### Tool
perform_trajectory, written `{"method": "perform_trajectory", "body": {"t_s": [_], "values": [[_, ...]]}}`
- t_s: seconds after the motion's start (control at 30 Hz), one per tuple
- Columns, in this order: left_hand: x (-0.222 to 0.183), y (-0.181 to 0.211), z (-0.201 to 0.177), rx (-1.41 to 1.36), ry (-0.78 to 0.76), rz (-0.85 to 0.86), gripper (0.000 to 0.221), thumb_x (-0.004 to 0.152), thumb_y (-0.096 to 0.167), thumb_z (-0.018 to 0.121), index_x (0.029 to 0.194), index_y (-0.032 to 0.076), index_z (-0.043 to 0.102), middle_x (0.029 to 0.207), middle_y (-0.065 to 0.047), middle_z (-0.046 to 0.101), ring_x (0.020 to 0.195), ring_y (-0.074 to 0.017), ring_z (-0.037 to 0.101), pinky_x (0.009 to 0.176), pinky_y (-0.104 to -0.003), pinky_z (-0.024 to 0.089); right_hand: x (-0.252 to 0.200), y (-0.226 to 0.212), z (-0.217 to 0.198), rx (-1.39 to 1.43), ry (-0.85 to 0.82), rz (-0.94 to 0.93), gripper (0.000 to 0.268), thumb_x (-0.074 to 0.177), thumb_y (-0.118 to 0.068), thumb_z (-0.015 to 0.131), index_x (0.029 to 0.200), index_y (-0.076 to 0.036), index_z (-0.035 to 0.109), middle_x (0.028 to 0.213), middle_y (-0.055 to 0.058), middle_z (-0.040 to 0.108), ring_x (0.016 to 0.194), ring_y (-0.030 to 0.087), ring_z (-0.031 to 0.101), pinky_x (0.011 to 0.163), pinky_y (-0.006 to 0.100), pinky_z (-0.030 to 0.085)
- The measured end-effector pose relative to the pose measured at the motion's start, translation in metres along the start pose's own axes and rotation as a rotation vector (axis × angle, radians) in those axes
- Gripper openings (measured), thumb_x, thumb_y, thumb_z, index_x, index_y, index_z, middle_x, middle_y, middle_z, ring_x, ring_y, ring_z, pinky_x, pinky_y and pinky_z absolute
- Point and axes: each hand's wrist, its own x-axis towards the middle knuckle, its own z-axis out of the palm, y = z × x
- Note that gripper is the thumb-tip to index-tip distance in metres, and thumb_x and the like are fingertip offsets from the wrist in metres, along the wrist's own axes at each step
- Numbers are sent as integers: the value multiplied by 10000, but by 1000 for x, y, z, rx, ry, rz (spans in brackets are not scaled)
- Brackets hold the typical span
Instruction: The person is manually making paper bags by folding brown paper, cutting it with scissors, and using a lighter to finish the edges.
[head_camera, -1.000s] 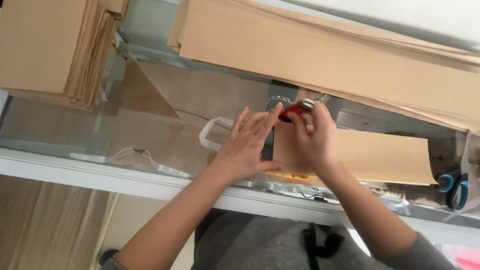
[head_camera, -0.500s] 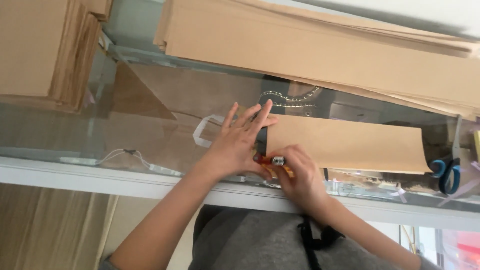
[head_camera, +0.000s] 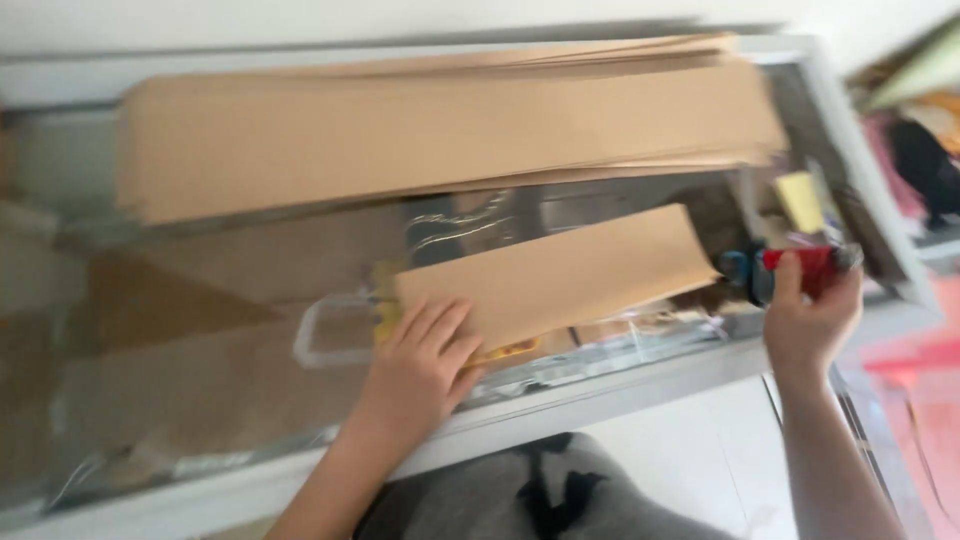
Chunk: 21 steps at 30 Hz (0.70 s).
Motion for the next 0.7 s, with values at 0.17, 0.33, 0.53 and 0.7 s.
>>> {"method": "perform_trajectory", "body": {"t_s": [0.17, 0.33, 0.53, 0.7], "values": [[11, 7, 17, 417, -140, -2, 158, 948, 253, 692, 1052, 144, 740, 1351, -72, 711, 1311, -180, 639, 678, -337, 623, 40, 69, -29, -278, 52, 106, 205, 1104, -156, 796, 1137, -36, 634, 997, 134, 709, 861, 255, 686, 770, 398, 565], [28, 13, -5, 337, -467, -102, 140, 858, 94, 737, 997, 103, 719, 1494, -128, 597, 1342, -209, 592, 596, -334, 661, 36, 45, -20, -433, -14, 254, 236, 1080, -281, 760, 1015, -104, 618, 912, 82, 683, 785, 259, 615, 695, 446, 470], [24, 23, -4, 389, -489, -420, 155, 894, 169, 678, 1017, 112, 603, 1516, -139, 513, 1304, -284, 574, 673, -395, 676, 28, -9, -16, -307, -3, 272, 509, 1048, -293, 803, 1290, -20, 449, 1195, 155, 486, 922, 232, 502, 782, 386, 492], [24, 34, -29, 189, -370, -828, 142, 975, 217, 651, 1024, 94, 599, 1559, -251, 534, 1268, -267, 700, 854, -330, 709, 7, -29, -4, -271, 315, -223, 444, 844, -24, 738, 1199, -3, 472, 1196, 148, 373, 1044, 248, 373, 806, 348, 392]]}}
